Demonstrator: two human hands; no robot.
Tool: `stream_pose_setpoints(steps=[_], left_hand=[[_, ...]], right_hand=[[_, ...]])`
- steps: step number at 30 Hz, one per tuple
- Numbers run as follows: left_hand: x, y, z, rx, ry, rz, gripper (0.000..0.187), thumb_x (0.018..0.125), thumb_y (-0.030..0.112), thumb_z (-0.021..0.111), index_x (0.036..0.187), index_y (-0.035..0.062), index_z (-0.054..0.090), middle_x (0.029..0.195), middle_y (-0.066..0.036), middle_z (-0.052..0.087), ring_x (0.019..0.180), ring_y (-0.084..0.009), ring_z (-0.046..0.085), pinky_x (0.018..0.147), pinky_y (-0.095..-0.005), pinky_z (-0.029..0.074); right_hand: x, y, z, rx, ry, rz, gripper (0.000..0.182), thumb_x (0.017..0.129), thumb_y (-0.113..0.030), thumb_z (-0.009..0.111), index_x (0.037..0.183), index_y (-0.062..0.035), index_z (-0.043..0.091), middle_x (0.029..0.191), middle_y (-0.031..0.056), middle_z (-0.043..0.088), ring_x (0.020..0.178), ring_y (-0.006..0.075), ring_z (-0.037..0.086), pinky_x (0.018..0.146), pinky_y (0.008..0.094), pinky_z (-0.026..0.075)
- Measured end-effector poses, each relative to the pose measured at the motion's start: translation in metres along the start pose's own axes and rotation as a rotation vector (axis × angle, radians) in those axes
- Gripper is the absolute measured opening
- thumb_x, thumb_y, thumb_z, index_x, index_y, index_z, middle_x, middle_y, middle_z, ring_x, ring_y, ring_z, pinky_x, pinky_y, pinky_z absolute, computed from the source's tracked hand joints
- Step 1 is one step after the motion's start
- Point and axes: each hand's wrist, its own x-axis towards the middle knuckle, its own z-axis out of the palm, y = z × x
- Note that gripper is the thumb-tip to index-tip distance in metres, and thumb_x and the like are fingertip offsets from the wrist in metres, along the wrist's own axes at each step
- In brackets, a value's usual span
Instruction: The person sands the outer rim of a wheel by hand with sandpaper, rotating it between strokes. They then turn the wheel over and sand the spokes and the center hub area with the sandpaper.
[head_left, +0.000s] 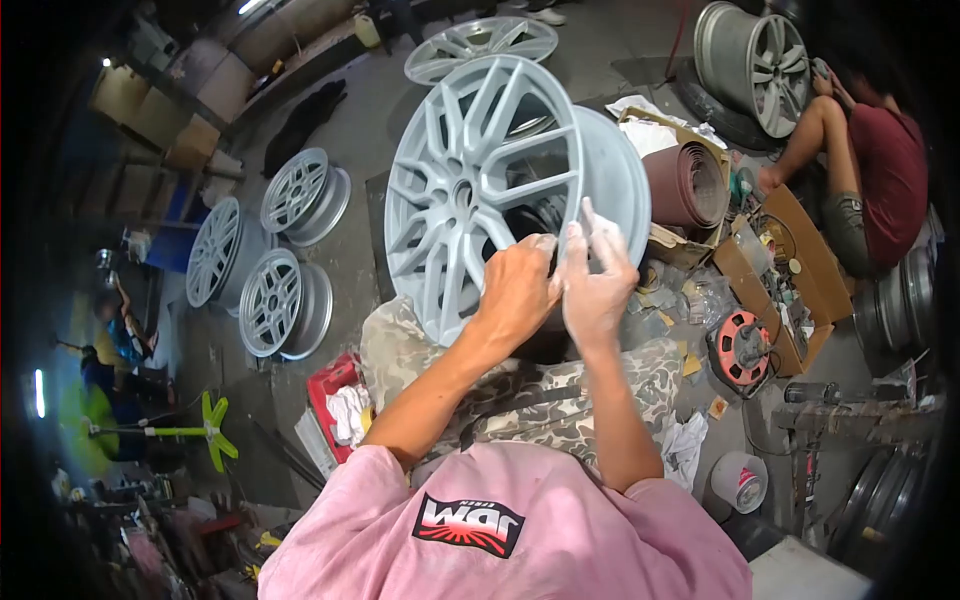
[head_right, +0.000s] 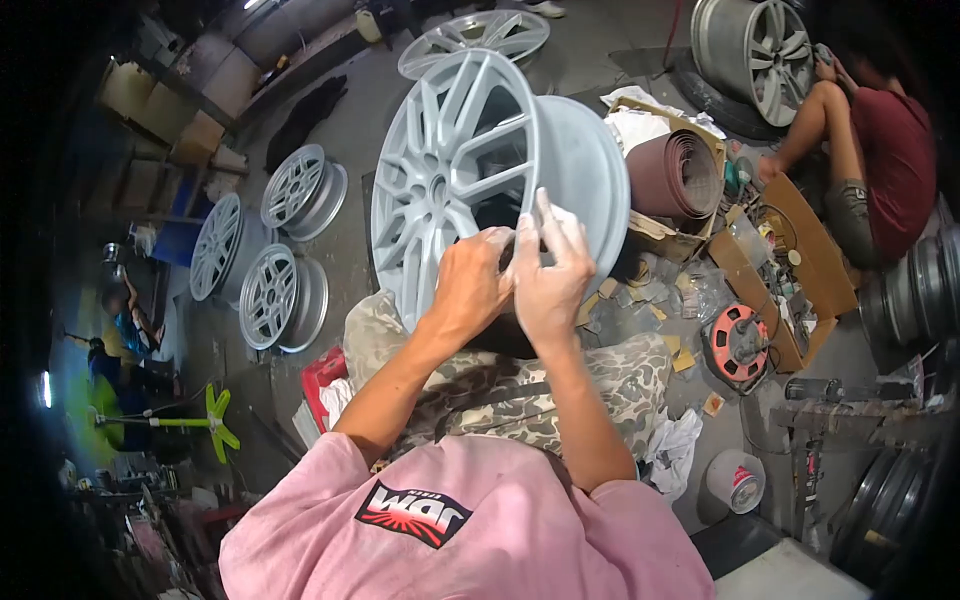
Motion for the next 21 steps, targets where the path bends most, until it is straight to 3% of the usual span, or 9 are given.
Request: stream_pose_setpoints(steps=[2,5,8,9,11,12,14,18,21], left_hand=[[-0.001,-0.001,-0.005,-0.002,-0.041,-0.055,0.024,0.086,0.012,0.073,0.099,-0.0067,0.067,0.092,-0.025,0.068,0.079,-0.0438,0.068,0.068,-0.0490,0.054],[-0.020,-0.007,-0.019,-0.397,0.026,-0.100,0.027,0.090,0.007,0.073,0.115,-0.0046,0.070,0.091,-0.013,0.071,0.077,-0.0221,0.070,0.071,-0.0330,0.056],[-0.061,-0.015,-0.045,-0.483,0.083,-0.191,0.021,0.099,0.014,0.068,0.111,-0.0027,0.072,0.090,-0.010,0.072,0.078,-0.0188,0.070,0.072,-0.0331,0.056],[-0.081,-0.025,-0.047,-0.483,0.094,-0.203,0.021,0.099,0.014,0.068,0.111,-0.0027,0.072,0.090,-0.010,0.072,0.078,-0.0188,0.070,0.072,-0.0331,0.056],[-0.126,-0.057,-0.036,-0.665,-0.228,-0.766,0.034,0.105,0.029,0.063,0.106,-0.0041,0.072,0.094,-0.013,0.074,0.080,-0.0167,0.071,0.069,-0.0347,0.058],[-0.145,-0.067,-0.029,-0.675,-0.211,-0.769,0.034,0.105,0.029,0.063,0.106,-0.0041,0.072,0.094,-0.013,0.074,0.080,-0.0167,0.071,0.069,-0.0347,0.058],[-0.171,-0.082,-0.020,-1.215,-0.419,-1.100,0.058,0.109,0.047,0.051,0.108,-0.0067,0.073,0.103,-0.018,0.075,0.092,-0.0251,0.074,0.082,-0.0336,0.060],[-0.172,-0.071,-0.011,-1.501,-0.456,-1.088,0.071,0.108,0.055,0.045,0.119,-0.0110,0.067,0.112,-0.021,0.074,0.103,-0.0276,0.074,0.092,-0.0372,0.060],[-0.181,-0.075,0.014,-1.847,-0.287,-1.025,0.067,0.111,0.051,0.038,0.142,-0.0086,0.048,0.134,-0.021,0.064,0.117,-0.0280,0.068,0.105,-0.0416,0.053]], right_hand=[[0.005,0.008,-0.001,-0.018,-0.029,-0.031,0.034,0.094,-0.006,0.069,0.125,0.0094,0.068,0.108,0.0183,0.071,0.098,0.0303,0.068,0.088,0.0384,0.053],[0.002,0.003,0.006,-0.202,0.015,-0.173,0.042,0.088,-0.006,0.079,0.127,0.0074,0.068,0.106,0.0157,0.070,0.094,0.0253,0.069,0.085,0.0365,0.053],[-0.002,-0.002,0.008,-0.208,0.011,-0.119,0.044,0.087,-0.004,0.079,0.128,0.0065,0.068,0.105,0.0141,0.070,0.094,0.0241,0.068,0.087,0.0359,0.053],[-0.002,0.002,0.009,-0.197,0.020,-0.110,0.044,0.087,-0.002,0.079,0.128,0.0064,0.068,0.104,0.0127,0.069,0.094,0.0218,0.067,0.088,0.0341,0.052],[-0.001,0.001,0.008,-0.206,0.007,-0.093,0.043,0.087,-0.002,0.079,0.128,0.0064,0.068,0.103,0.0119,0.069,0.094,0.0204,0.066,0.088,0.0333,0.052],[-0.001,-0.001,0.008,-0.214,0.005,-0.073,0.042,0.088,-0.002,0.078,0.127,0.0064,0.068,0.102,0.0111,0.069,0.093,0.0190,0.065,0.088,0.0325,0.051],[-0.002,-0.003,0.010,-0.120,0.012,0.076,0.033,0.091,-0.002,0.075,0.123,0.0064,0.069,0.098,0.0070,0.067,0.089,0.0150,0.061,0.086,0.0303,0.049],[-0.005,-0.013,0.017,-0.201,0.042,-0.020,0.019,0.093,-0.003,0.074,0.108,0.0078,0.070,0.096,0.0057,0.067,0.088,0.0126,0.058,0.083,0.0285,0.047],[-0.009,-0.013,0.021,-0.115,0.073,0.121,0.015,0.096,-0.005,0.072,0.102,0.0080,0.069,0.095,0.0046,0.066,0.087,0.0124,0.056,0.082,0.0290,0.047]])
